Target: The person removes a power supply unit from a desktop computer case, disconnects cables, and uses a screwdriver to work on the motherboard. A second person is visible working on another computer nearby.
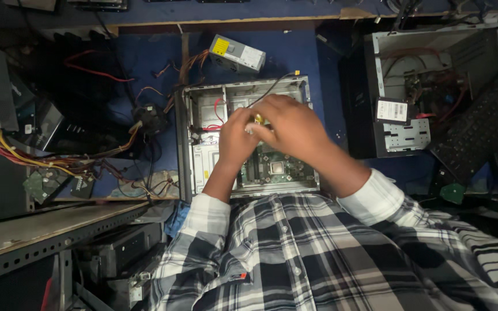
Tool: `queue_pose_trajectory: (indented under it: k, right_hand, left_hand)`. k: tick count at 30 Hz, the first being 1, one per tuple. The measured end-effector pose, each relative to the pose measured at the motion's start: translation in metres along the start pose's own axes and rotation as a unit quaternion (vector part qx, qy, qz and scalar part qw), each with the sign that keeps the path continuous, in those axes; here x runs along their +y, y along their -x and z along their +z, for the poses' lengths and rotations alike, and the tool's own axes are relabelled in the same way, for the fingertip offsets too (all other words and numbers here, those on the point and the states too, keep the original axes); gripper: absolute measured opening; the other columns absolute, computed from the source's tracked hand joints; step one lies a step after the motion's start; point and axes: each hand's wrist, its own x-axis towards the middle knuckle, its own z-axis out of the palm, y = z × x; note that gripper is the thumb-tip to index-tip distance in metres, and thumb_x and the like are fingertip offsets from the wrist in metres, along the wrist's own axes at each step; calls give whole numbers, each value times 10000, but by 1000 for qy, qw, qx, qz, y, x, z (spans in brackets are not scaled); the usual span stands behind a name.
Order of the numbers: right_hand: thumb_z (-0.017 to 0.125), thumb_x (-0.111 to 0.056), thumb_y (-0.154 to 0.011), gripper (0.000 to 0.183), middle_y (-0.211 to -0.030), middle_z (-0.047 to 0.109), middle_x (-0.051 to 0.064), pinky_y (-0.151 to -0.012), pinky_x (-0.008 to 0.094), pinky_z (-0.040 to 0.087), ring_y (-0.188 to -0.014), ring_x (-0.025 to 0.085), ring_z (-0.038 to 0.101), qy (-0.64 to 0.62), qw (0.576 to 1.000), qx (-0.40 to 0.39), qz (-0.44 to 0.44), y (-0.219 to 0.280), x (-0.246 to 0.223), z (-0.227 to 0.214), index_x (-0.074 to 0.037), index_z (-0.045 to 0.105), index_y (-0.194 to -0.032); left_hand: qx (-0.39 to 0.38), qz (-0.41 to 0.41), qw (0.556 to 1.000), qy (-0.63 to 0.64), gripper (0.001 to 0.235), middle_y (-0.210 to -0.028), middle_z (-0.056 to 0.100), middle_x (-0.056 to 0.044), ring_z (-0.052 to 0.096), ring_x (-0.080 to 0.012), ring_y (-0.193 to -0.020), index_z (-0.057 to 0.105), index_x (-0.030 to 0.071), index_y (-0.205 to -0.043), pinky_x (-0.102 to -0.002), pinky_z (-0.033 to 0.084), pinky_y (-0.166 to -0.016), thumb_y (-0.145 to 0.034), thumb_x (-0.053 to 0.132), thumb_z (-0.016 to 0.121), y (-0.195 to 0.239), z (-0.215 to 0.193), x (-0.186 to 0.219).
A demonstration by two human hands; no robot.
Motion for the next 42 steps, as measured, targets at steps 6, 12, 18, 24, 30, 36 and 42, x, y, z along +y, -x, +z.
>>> queue_pose_trajectory:
  k: [6,12,18,24,30,36,42]
  right_hand:
    - [709,-95,-837,344,-1231,702,137,-973,434,550,-1168,344,663,-10,995,35,-88,-2,19,4,-64,696,-1179]
    - [700,-39,-827,468,-1350,665,140,-1054,421,531,-1273,336,633,-72,989,-12,-126,0,23,4,-79,672,-1292]
    - [765,-262,-925,472,-1403,617,164,-1025,432,512,-1258,362,624,-61,992,68,-93,5,23,4,-52,651,-1332]
    - [709,-253,-1008,372,-1348,646,157,-940,352,562,-1109,233,692,-228,969,92,-27,9,62,18,-37,642,-1303]
    - [675,-215,-979,394,-1120,696,211,-711,365,513,-848,236,640,-296,925,-38,234,29,128,82,-85,630,-1348]
    - [797,-182,-849,718,-1322,590,178,-756,312,615,-956,203,718,-323,910,-146,216,52,158,168,-94,438,-1465]
    - [818,-146,-801,874,-1299,584,204,-780,344,635,-991,240,721,-499,816,-123,265,65,164,217,-106,313,-1513]
  left_hand:
    - [-40,48,998,29,430,-1189,669,-204,666,-408,-1076,597,23,-1280,-438,540,-891,-872,77,721,6,-3,-4]
    - [-45,13,999,18,366,-1206,681,-207,684,-401,-1060,596,27,-1267,-428,563,-878,-915,85,678,10,2,-12]
    - [-34,-4,998,55,302,-1144,694,-187,720,-348,-1044,588,25,-1248,-384,588,-879,-955,52,658,13,2,-7]
    - [-13,0,997,75,298,-1163,691,-181,738,-313,-1044,598,19,-1247,-365,597,-890,-955,15,655,20,-5,1]
    - [14,15,998,64,286,-1185,690,-175,725,-315,-1066,611,14,-1235,-362,591,-907,-953,-9,652,29,-18,11]
    - [32,-9,995,94,245,-1137,707,-149,740,-247,-1015,639,6,-1213,-317,603,-879,-971,22,680,44,-36,28]
    - [57,-5,992,110,220,-1133,703,-144,726,-204,-1047,635,-14,-1185,-307,585,-925,-982,23,711,60,-48,38]
